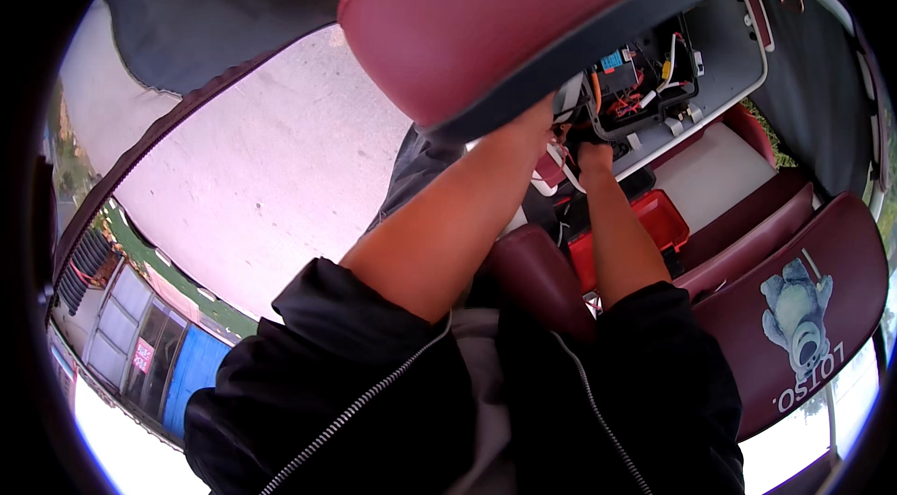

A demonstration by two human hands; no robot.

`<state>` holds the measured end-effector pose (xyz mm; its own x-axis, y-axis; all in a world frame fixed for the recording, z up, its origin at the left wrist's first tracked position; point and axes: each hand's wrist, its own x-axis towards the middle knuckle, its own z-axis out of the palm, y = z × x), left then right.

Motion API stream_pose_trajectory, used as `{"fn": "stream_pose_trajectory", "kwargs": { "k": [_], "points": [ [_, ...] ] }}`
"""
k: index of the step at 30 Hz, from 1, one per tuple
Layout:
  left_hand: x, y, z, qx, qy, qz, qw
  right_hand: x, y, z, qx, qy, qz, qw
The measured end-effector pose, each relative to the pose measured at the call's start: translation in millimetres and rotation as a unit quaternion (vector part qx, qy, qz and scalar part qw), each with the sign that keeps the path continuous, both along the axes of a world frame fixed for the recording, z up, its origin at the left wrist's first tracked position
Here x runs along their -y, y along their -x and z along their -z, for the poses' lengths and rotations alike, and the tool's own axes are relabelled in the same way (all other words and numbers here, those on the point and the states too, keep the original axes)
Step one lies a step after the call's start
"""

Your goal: The person uses a multimeter to test electrical connections inside the open storage compartment of a scooter. They connect the multimeter probes to various wires and terminals within the battery area, checking for continuity or voltage.

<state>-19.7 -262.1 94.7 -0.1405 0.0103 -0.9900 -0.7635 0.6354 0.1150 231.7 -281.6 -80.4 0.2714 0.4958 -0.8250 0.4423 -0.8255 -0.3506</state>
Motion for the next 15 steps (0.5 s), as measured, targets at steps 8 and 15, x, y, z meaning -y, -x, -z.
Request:
{"fn": "stream_pose_trajectory", "kwargs": {
  "k": [8, 15],
  "points": [
    [7, 2, 3, 0.056, -0.036, -0.060, 0.996, 3, 16, -29, -0.028, -0.051, -0.103, 0.993],
    [11, -8, 18, 0.074, -0.100, -0.112, 0.986, -15, 51, -106, 0.098, -0.021, -0.463, 0.881]
  ]
}}
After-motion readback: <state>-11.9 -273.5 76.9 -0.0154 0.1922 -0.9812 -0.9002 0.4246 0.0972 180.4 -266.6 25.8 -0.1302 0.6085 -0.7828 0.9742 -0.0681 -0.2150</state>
